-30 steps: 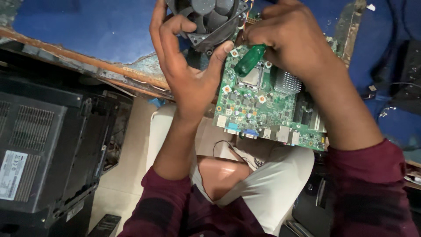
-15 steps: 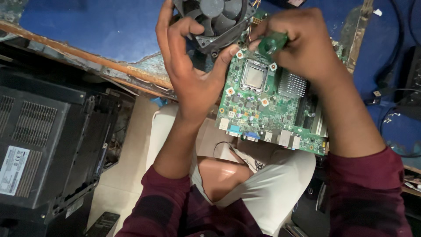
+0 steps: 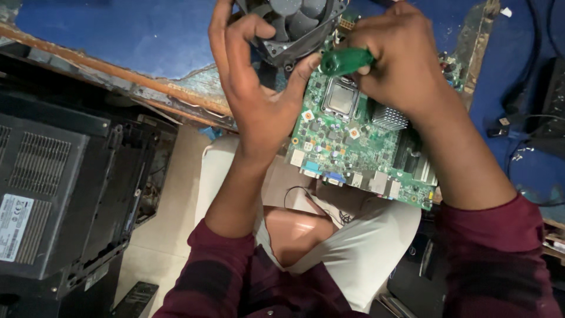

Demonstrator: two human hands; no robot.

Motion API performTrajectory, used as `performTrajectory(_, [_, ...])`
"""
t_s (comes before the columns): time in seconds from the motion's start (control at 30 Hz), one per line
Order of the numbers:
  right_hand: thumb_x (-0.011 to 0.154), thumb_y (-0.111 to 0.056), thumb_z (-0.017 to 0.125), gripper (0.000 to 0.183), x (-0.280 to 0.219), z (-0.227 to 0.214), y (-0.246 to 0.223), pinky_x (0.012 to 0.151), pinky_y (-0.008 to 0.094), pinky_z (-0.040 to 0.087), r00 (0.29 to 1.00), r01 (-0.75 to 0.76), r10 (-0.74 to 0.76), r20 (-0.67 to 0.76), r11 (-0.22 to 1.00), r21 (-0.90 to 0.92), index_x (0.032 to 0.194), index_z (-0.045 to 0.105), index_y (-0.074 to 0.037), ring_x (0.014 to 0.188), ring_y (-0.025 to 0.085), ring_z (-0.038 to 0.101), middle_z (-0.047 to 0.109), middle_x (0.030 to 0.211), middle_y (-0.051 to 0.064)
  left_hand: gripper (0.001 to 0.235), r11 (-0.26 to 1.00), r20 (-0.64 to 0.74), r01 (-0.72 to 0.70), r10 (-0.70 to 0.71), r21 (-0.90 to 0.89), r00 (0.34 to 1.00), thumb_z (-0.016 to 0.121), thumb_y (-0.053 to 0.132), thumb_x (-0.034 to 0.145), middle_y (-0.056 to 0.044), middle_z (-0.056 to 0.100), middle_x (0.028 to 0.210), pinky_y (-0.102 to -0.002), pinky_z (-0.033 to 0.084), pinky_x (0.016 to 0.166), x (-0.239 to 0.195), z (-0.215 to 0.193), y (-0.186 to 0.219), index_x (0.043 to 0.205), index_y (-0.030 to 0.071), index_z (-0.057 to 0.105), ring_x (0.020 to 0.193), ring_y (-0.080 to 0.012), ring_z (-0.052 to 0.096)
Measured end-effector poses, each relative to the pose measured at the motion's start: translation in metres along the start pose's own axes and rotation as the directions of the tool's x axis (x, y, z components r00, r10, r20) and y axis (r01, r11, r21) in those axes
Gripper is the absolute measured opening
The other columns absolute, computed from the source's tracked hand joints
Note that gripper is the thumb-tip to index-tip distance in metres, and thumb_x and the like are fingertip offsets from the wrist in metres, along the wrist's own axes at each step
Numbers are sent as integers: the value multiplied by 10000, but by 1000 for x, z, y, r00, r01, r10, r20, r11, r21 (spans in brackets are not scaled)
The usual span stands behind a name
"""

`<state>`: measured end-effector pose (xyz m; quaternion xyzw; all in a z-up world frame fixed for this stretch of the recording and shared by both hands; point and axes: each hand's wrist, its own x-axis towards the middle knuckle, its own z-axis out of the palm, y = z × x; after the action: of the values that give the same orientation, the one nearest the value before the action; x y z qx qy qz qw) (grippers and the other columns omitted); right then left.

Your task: The person positions a CPU cooler fan onto a motherboard and uses a green screwdriver to tighten the mounting screws. The person adjusts the cooler and continues securing it in place.

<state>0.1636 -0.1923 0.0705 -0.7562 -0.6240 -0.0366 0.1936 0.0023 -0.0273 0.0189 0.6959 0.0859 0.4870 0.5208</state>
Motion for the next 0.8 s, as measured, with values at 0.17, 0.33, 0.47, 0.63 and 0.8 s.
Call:
performTrajectory(0.17, [752, -22, 735, 210, 0, 1, 2, 851, 371, 386, 1000, -18, 17, 19, 999, 38, 762, 544, -108, 736, 247, 573, 599, 774, 4, 507, 1000, 6, -17, 17, 15, 1000, 907, 82, 932, -116, 371, 1487, -322, 455, 1038, 0, -1, 2, 1238, 26, 507, 1218, -219, 533])
performTrajectory(0.33, [729, -18, 736, 207, 1, -1, 1, 892, 384, 397, 1000, -7, 7, 27, 1000, 10, 770, 554, -109, 766, 255, 581, 601, 792, 7, 507, 1000, 0, -22, 22, 3, 1000, 902, 90, 938, -107, 368, 1478, -320, 463, 1029, 0, 0, 1, 1244, 29, 503, 1205, -207, 536])
performTrajectory(0.47, [745, -24, 755, 214, 3, -1, -3, 877, 386, 417, 1000, 6, -5, 16, 1000, -30, 768, 555, -95, 775, 254, 593, 624, 818, 5, 545, 1000, 3, -26, 26, -17, 1000, 905, 83, 924, -113, 363, 1461, -324, 476, 1047, 1, 1, -2, 1285, 27, 501, 1162, -201, 547])
performTrajectory(0.63, [712, -25, 763, 200, 4, -6, -6, 784, 384, 435, 999, 40, -40, 3, 999, -28, 871, 658, -86, 820, 247, 659, 691, 910, 23, 534, 999, 5, -15, 15, -43, 1000, 933, 83, 921, -112, 359, 1457, -320, 478, 1034, -1, 0, -3, 1251, 43, 516, 1195, -182, 547])
performTrajectory(0.8, [767, -23, 771, 150, 6, -11, -5, 749, 347, 469, 998, 56, -56, 12, 998, -42, 817, 640, -74, 864, 239, 697, 739, 975, 27, 530, 996, 0, -62, 62, 69, 998, 955, 93, 921, -94, 370, 1474, -311, 446, 1024, -2, -3, 0, 1221, 62, 519, 1303, -180, 498])
